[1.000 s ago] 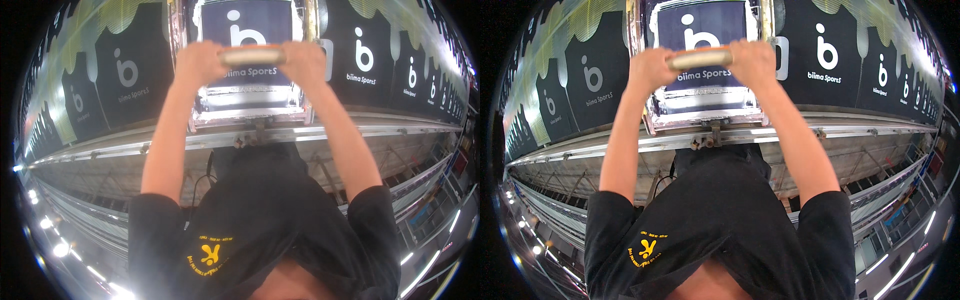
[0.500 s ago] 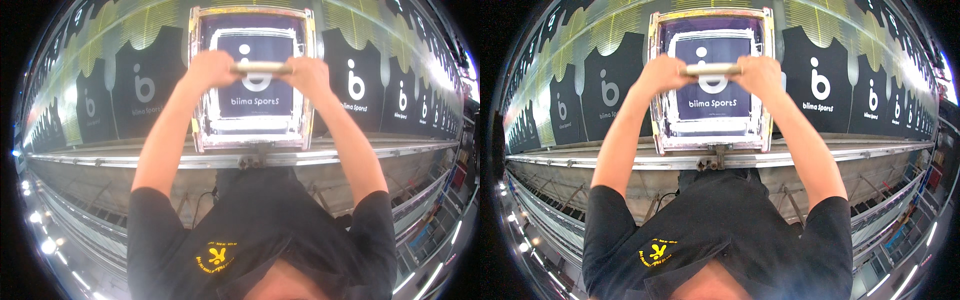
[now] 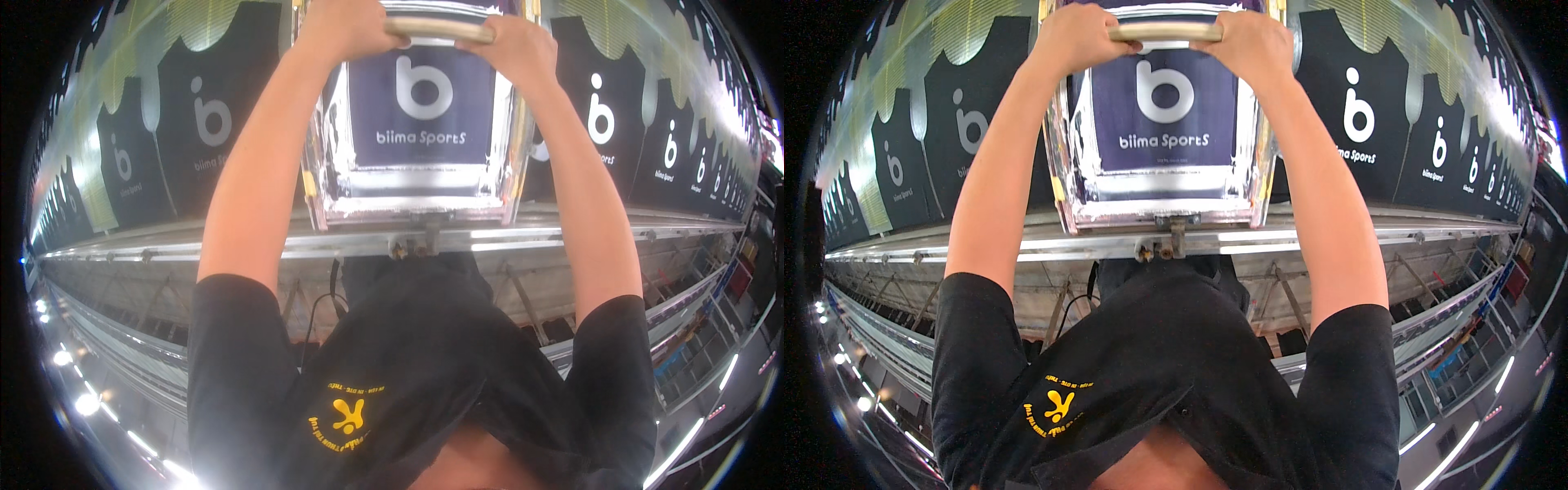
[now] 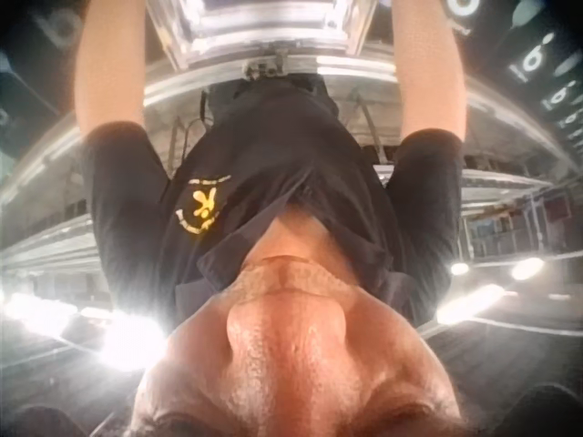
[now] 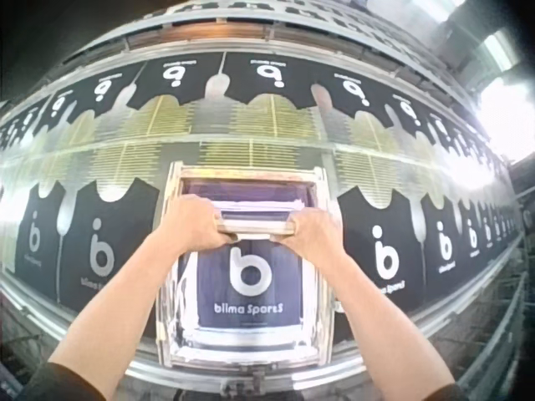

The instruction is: The person uses a squeegee to pull white ink across a screen printing frame mounted on a stand. They repeatedly lift and reposition the squeegee to cover the surface of the frame with ink.

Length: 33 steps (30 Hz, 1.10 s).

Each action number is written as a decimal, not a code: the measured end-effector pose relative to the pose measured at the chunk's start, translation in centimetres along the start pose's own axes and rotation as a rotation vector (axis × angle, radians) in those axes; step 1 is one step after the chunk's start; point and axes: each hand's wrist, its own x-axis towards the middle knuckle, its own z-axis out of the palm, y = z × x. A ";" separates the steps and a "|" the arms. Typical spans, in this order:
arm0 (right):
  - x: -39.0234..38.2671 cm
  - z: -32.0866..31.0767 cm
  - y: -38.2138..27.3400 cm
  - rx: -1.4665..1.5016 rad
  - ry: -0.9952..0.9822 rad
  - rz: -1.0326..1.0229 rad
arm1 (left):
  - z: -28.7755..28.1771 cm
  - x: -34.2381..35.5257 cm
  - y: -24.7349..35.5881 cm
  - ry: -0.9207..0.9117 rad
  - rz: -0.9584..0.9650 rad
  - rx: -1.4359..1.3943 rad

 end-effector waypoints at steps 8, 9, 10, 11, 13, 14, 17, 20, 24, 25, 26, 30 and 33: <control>-20.5 7.1 -0.3 0.024 0.303 -0.264 | 9.3 -17.5 6.4 -0.001 -0.009 -0.124; -22.3 6.7 -0.7 0.084 0.285 -0.268 | 10.9 -19.5 6.6 0.095 0.013 -0.134; -23.8 6.2 -1.1 0.145 0.265 -0.269 | 11.9 -20.9 6.6 0.188 0.041 -0.141; -24.4 5.7 -1.4 0.203 0.247 -0.269 | 11.5 -21.4 6.9 0.137 0.031 -0.146; -24.1 4.5 -0.9 0.387 0.292 -0.316 | 9.5 -21.0 8.3 0.012 0.051 -0.071; -23.7 3.8 -0.6 0.479 0.313 -0.343 | 8.5 -20.8 9.0 -0.051 0.058 -0.033; -21.8 3.1 2.6 0.619 0.455 -0.025 | 11.7 -20.8 10.9 0.144 0.156 -0.148; -19.9 3.5 6.4 0.732 0.424 0.379 | 11.3 -20.2 11.0 0.099 0.203 -0.184; -16.9 4.5 8.0 0.885 0.419 0.518 | 6.9 -14.1 7.2 -0.113 0.228 -0.251; -16.0 4.9 8.2 0.901 0.441 0.528 | 5.7 -12.4 6.4 -0.080 0.237 -0.207; -15.2 5.4 8.4 0.926 0.440 0.545 | 4.4 -10.4 5.5 -0.046 0.227 -0.207; -12.5 6.4 8.8 1.150 0.368 0.671 | 0.1 -1.4 2.7 0.077 0.278 -0.172; -11.2 4.4 7.3 1.261 0.181 0.746 | -1.3 3.3 1.0 0.049 0.233 -0.087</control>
